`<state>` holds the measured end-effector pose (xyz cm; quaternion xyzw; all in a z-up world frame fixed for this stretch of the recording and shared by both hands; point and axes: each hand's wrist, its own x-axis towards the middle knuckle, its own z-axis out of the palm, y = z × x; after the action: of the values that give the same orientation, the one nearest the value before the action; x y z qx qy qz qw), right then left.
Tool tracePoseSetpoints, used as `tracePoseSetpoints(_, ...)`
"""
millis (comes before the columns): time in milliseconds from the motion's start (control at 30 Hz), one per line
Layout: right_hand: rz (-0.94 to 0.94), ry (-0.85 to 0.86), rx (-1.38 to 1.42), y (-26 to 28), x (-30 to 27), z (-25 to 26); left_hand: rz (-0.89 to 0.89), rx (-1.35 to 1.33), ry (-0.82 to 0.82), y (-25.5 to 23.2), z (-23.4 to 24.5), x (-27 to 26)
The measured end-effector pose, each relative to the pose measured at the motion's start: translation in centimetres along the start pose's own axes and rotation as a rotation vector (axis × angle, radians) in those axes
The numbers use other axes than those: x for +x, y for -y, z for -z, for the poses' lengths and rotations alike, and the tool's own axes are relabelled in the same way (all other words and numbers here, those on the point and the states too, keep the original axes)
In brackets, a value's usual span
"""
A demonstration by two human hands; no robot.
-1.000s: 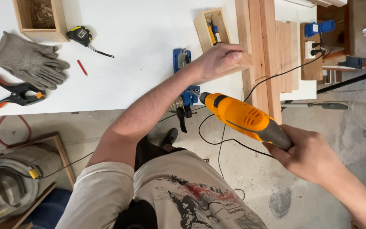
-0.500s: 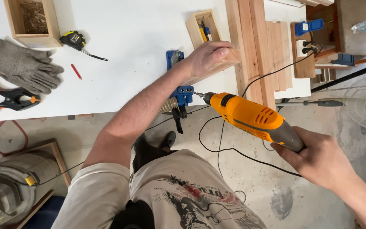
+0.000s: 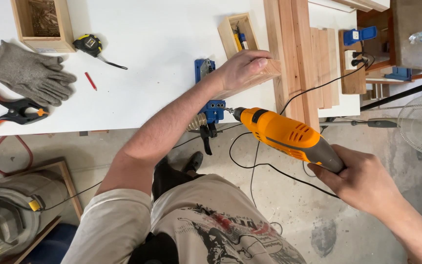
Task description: The person uses a corded drill with a pocket-hole jig to drill angled holes into several small wooden planks. They repeatedly clamp each plank, drill, release, and swap to the next piece, finishing with a final plank by the end of the clip.
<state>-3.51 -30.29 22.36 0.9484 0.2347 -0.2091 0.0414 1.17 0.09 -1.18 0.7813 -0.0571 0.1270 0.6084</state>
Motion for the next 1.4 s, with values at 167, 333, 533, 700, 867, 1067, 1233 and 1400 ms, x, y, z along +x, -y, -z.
tracePoseSetpoints(167,0.016,0.014,0.003,-0.1,0.6,-0.3,0.009,-0.012,-0.001,-0.1,0.0,0.0)
tracePoseSetpoints(333,-0.032,0.052,0.000,0.5,0.9,-0.3,-0.011,-0.039,0.003,0.1,-0.1,0.0)
tracePoseSetpoints(533,0.021,0.033,-0.011,0.2,1.2,-0.5,-0.029,-0.017,0.024,-0.4,0.1,-0.1)
tracePoseSetpoints(700,-0.033,0.046,0.023,1.2,1.2,-0.5,-0.021,0.024,0.017,-0.4,-0.1,-0.1)
tracePoseSetpoints(867,-0.013,0.120,-0.013,2.6,2.0,-0.6,-0.118,-0.050,0.023,-1.5,0.5,-0.3)
tracePoseSetpoints(1067,-0.086,0.292,0.017,2.7,3.3,-1.1,-0.141,-0.089,0.025,-2.8,0.9,-0.7)
tracePoseSetpoints(1233,-0.153,0.296,-0.030,3.2,3.6,-2.0,-0.119,-0.129,0.045,-3.4,0.8,-1.1)
tracePoseSetpoints(1400,-0.115,0.306,0.013,3.6,4.7,-3.1,-0.143,-0.140,0.071,-3.3,1.1,-1.2)
